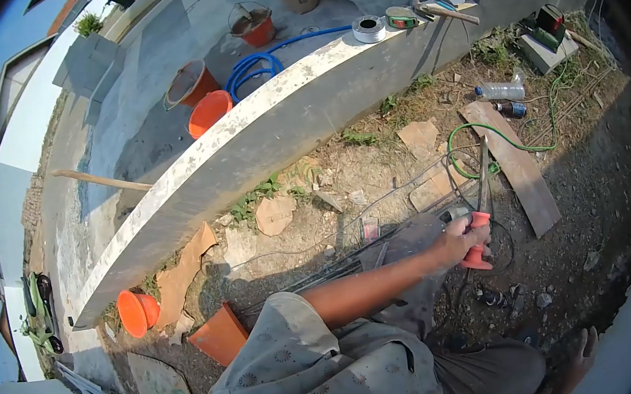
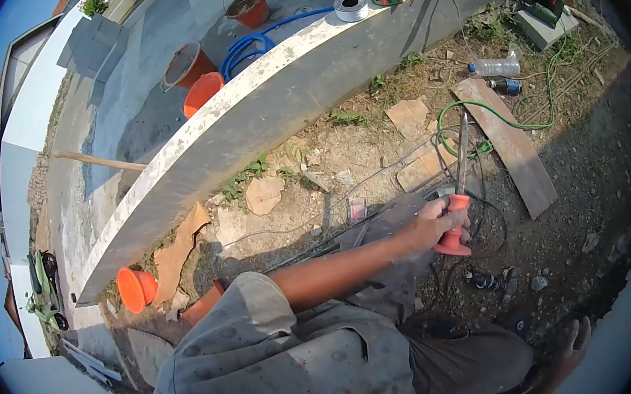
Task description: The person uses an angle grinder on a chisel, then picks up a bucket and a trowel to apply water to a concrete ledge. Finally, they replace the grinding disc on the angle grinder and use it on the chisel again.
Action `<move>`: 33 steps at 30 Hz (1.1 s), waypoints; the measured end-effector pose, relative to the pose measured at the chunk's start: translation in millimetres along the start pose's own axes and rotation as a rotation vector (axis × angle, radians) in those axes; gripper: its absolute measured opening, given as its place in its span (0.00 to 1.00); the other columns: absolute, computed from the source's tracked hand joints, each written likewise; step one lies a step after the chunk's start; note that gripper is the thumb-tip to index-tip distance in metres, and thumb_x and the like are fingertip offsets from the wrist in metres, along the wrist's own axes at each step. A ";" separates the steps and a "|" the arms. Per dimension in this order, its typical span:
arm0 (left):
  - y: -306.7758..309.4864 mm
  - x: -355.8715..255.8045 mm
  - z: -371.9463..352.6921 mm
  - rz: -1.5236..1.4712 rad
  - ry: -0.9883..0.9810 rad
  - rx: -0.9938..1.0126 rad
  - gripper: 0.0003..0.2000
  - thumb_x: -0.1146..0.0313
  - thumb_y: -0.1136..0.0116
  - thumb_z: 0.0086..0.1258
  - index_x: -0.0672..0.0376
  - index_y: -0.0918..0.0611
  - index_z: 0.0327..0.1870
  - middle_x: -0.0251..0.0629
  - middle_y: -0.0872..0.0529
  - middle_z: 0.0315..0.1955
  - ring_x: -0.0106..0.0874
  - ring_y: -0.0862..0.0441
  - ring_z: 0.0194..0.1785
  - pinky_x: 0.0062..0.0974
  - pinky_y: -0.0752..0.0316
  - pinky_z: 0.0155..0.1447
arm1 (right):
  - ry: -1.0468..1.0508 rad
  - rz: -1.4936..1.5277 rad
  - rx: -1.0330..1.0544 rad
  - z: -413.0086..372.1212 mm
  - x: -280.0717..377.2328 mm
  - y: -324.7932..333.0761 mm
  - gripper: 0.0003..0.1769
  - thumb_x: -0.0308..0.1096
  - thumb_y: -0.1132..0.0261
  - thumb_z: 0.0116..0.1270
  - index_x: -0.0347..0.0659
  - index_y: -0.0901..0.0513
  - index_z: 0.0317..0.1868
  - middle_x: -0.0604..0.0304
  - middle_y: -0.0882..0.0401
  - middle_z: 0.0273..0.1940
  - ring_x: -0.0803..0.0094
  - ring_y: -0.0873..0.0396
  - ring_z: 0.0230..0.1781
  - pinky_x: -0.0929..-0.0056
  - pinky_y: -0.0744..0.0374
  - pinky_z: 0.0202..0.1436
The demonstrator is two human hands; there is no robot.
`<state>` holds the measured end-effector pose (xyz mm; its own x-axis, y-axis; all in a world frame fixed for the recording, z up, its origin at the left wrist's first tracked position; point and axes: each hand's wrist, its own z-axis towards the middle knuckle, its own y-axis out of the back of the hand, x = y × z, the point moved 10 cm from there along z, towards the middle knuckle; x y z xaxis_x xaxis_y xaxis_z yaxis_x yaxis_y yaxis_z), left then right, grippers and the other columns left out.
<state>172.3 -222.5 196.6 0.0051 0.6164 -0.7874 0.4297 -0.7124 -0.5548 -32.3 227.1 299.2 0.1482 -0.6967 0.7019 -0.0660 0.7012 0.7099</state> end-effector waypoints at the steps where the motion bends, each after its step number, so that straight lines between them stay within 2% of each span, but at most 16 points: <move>1: 17.4 -22.5 -12.2 -0.054 -0.030 -0.037 0.21 0.56 0.40 0.77 0.62 0.28 0.59 0.34 0.19 0.42 0.25 0.17 0.42 0.29 0.18 0.48 | -0.039 0.129 0.007 -16.1 60.5 -17.6 0.26 0.43 0.37 0.77 0.33 0.24 0.67 0.57 0.20 0.48 0.73 0.22 0.47 0.74 0.22 0.47; 5: 114.6 -109.6 -56.6 -0.279 -0.217 -0.200 0.20 0.58 0.39 0.76 0.59 0.28 0.60 0.36 0.20 0.44 0.29 0.17 0.45 0.36 0.17 0.53 | 0.087 0.013 0.313 -13.3 99.9 -98.5 0.26 0.40 0.33 0.74 0.30 0.23 0.64 0.64 0.20 0.35 0.72 0.25 0.32 0.69 0.25 0.38; 8: 207.1 -173.1 -96.3 -0.272 -0.406 -0.360 0.21 0.61 0.39 0.75 0.59 0.31 0.62 0.37 0.21 0.43 0.29 0.18 0.47 0.37 0.16 0.55 | 0.343 -0.255 0.370 -22.9 122.3 -171.2 0.29 0.42 0.30 0.70 0.28 0.23 0.62 0.58 0.19 0.34 0.69 0.25 0.30 0.66 0.24 0.37; 11: 289.8 -226.5 -147.7 -0.190 -0.419 -0.590 0.27 0.63 0.38 0.71 0.60 0.32 0.68 0.36 0.21 0.46 0.30 0.18 0.50 0.35 0.22 0.60 | 0.370 -0.316 0.478 -28.3 163.9 -231.7 0.25 0.40 0.29 0.67 0.29 0.19 0.57 0.55 0.21 0.31 0.69 0.25 0.31 0.64 0.24 0.39; 13: 348.1 -247.5 -179.3 -0.175 -0.399 -0.733 0.24 0.63 0.41 0.71 0.61 0.30 0.65 0.36 0.20 0.46 0.30 0.18 0.49 0.34 0.22 0.56 | 0.593 -0.199 0.475 -46.0 231.2 -272.3 0.26 0.41 0.29 0.68 0.29 0.20 0.59 0.53 0.19 0.34 0.67 0.23 0.33 0.64 0.23 0.42; 15: 379.3 -271.1 -216.0 -0.187 -0.353 -0.728 0.19 0.63 0.41 0.71 0.60 0.27 0.59 0.36 0.18 0.45 0.29 0.18 0.47 0.34 0.23 0.54 | 0.489 -0.097 0.725 -62.8 291.4 -335.0 0.32 0.39 0.25 0.64 0.30 0.23 0.63 0.48 0.19 0.39 0.64 0.21 0.38 0.64 0.21 0.47; 17: 429.6 -288.5 -241.5 -0.154 -0.415 -0.838 0.12 0.66 0.42 0.72 0.61 0.25 0.51 0.37 0.17 0.42 0.28 0.17 0.43 0.31 0.22 0.44 | 0.658 -0.034 0.747 -95.8 382.8 -392.2 0.39 0.51 0.25 0.63 0.33 0.24 0.66 0.46 0.17 0.44 0.60 0.19 0.43 0.62 0.19 0.47; 18: 448.7 -299.2 -255.1 -0.135 -0.425 -0.937 0.10 0.68 0.43 0.72 0.62 0.24 0.47 0.39 0.18 0.38 0.31 0.16 0.38 0.34 0.20 0.38 | 0.795 -0.070 0.819 -124.6 438.5 -420.6 0.39 0.45 0.24 0.61 0.35 0.27 0.69 0.47 0.19 0.48 0.58 0.19 0.44 0.62 0.19 0.49; 19: 464.8 -309.2 -261.5 -0.104 -0.388 -0.930 0.10 0.68 0.43 0.73 0.62 0.24 0.48 0.40 0.17 0.39 0.31 0.16 0.38 0.34 0.20 0.38 | 0.901 -0.052 0.859 -154.7 493.2 -443.5 0.38 0.46 0.25 0.62 0.36 0.26 0.68 0.44 0.19 0.51 0.52 0.18 0.49 0.58 0.19 0.53; 21: 503.3 -324.1 -271.5 -0.106 -0.353 -0.921 0.10 0.68 0.44 0.73 0.63 0.24 0.50 0.41 0.17 0.41 0.31 0.16 0.39 0.35 0.18 0.39 | 1.250 0.035 0.781 -203.6 566.0 -496.7 0.41 0.50 0.27 0.64 0.40 0.30 0.72 0.42 0.23 0.59 0.45 0.23 0.60 0.52 0.21 0.59; 22: 527.8 -329.0 -275.1 -0.138 -0.356 -0.923 0.11 0.68 0.44 0.74 0.63 0.24 0.51 0.41 0.17 0.42 0.31 0.15 0.40 0.35 0.18 0.40 | 1.250 -0.018 0.848 -226.8 599.6 -523.5 0.43 0.56 0.30 0.66 0.41 0.32 0.73 0.40 0.26 0.63 0.42 0.25 0.62 0.52 0.23 0.63; 24: 550.9 -347.9 -272.9 -0.196 -0.379 -0.950 0.12 0.67 0.44 0.74 0.62 0.23 0.53 0.41 0.16 0.42 0.31 0.15 0.41 0.35 0.17 0.41 | 1.384 0.002 0.716 -257.3 641.9 -581.8 0.43 0.61 0.34 0.68 0.43 0.32 0.74 0.38 0.28 0.64 0.41 0.27 0.64 0.51 0.25 0.66; 26: 566.3 -360.0 -270.1 -0.256 -0.405 -1.001 0.13 0.66 0.43 0.74 0.60 0.23 0.54 0.40 0.16 0.43 0.30 0.15 0.42 0.35 0.17 0.43 | 1.267 0.097 0.799 -272.6 673.4 -631.7 0.44 0.66 0.39 0.69 0.44 0.32 0.75 0.37 0.30 0.66 0.40 0.31 0.68 0.50 0.32 0.72; 28: 614.2 -362.0 -262.0 -0.235 -0.358 -0.998 0.14 0.65 0.43 0.73 0.56 0.22 0.56 0.38 0.15 0.45 0.30 0.15 0.44 0.35 0.17 0.43 | 1.281 0.012 0.727 -285.4 685.1 -677.7 0.46 0.69 0.43 0.69 0.45 0.34 0.76 0.37 0.32 0.69 0.39 0.34 0.70 0.47 0.40 0.77; 30: 665.8 -364.0 -246.0 -0.213 -0.332 -0.928 0.15 0.64 0.43 0.72 0.55 0.22 0.58 0.37 0.15 0.46 0.30 0.14 0.44 0.34 0.17 0.43 | 1.311 -0.001 0.658 -291.4 688.6 -699.4 0.43 0.66 0.42 0.69 0.43 0.29 0.73 0.38 0.29 0.67 0.41 0.34 0.70 0.44 0.44 0.78; 33: 739.7 -357.9 -246.6 0.051 -0.068 -1.138 0.13 0.61 0.42 0.70 0.55 0.16 0.51 0.35 0.13 0.42 0.28 0.15 0.42 0.32 0.19 0.41 | 1.417 0.084 0.461 -295.2 687.5 -694.7 0.35 0.59 0.36 0.64 0.41 0.18 0.63 0.38 0.24 0.61 0.43 0.31 0.68 0.42 0.40 0.74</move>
<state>711.0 -887.3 134.2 0.0124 0.5511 -0.8343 0.9999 0.0028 0.0168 406.7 -694.2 271.5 0.9213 0.2539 0.2944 -0.3806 0.4340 0.8166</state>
